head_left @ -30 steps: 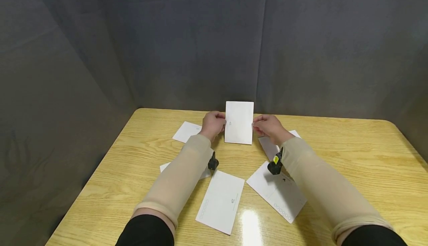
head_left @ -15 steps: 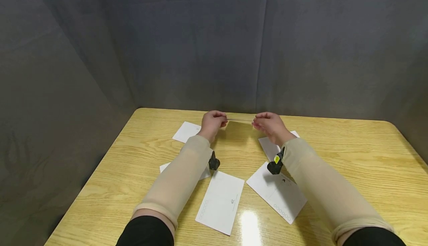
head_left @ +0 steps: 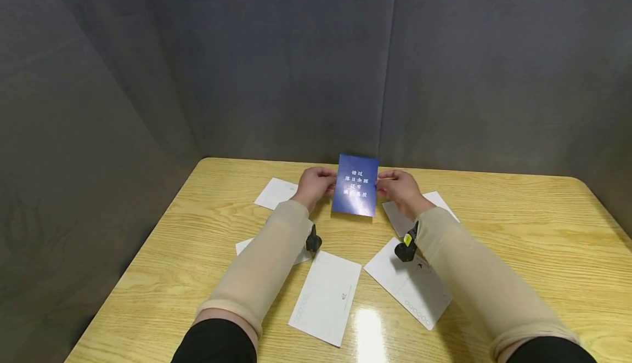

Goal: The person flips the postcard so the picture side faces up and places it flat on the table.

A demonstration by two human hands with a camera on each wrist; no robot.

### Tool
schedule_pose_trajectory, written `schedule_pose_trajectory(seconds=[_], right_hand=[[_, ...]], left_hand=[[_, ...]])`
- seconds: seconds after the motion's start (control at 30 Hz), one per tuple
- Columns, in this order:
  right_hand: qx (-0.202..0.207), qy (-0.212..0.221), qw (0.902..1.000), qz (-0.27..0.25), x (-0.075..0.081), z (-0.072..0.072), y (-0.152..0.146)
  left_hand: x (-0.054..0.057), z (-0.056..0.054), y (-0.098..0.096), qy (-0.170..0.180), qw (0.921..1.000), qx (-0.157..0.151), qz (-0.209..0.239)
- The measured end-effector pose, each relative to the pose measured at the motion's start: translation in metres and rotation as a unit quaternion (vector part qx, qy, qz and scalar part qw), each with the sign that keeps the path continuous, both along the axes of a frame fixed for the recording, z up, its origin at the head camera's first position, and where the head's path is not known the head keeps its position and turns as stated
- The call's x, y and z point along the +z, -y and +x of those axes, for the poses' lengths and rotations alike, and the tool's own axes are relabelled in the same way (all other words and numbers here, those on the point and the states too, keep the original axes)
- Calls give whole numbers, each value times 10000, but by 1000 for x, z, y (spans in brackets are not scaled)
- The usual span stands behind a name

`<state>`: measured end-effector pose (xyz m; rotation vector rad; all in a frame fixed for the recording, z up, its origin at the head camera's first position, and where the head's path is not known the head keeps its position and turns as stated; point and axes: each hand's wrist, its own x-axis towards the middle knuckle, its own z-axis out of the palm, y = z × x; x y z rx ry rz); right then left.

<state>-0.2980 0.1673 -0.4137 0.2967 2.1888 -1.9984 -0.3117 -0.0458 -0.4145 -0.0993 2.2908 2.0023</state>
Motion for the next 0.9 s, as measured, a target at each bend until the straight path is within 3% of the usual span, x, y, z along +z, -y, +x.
schedule_pose_trajectory(seconds=[0.2, 0.43, 0.73, 0.9], right_hand=[[-62, 68, 10000, -18, -3, 1, 4], [209, 323, 9950, 921, -2, 3, 8], [179, 162, 9826, 1840, -5, 5, 15], [179, 31, 9745, 2234, -6, 6, 18]], left_hand=[[-6, -2, 0, 129, 9994, -77, -299], [-7, 0, -1, 222, 9966, 3, -798], [-9, 2, 0, 144, 9931, 0, -1166], [-10, 2, -1, 108, 9870, 31, -1602]])
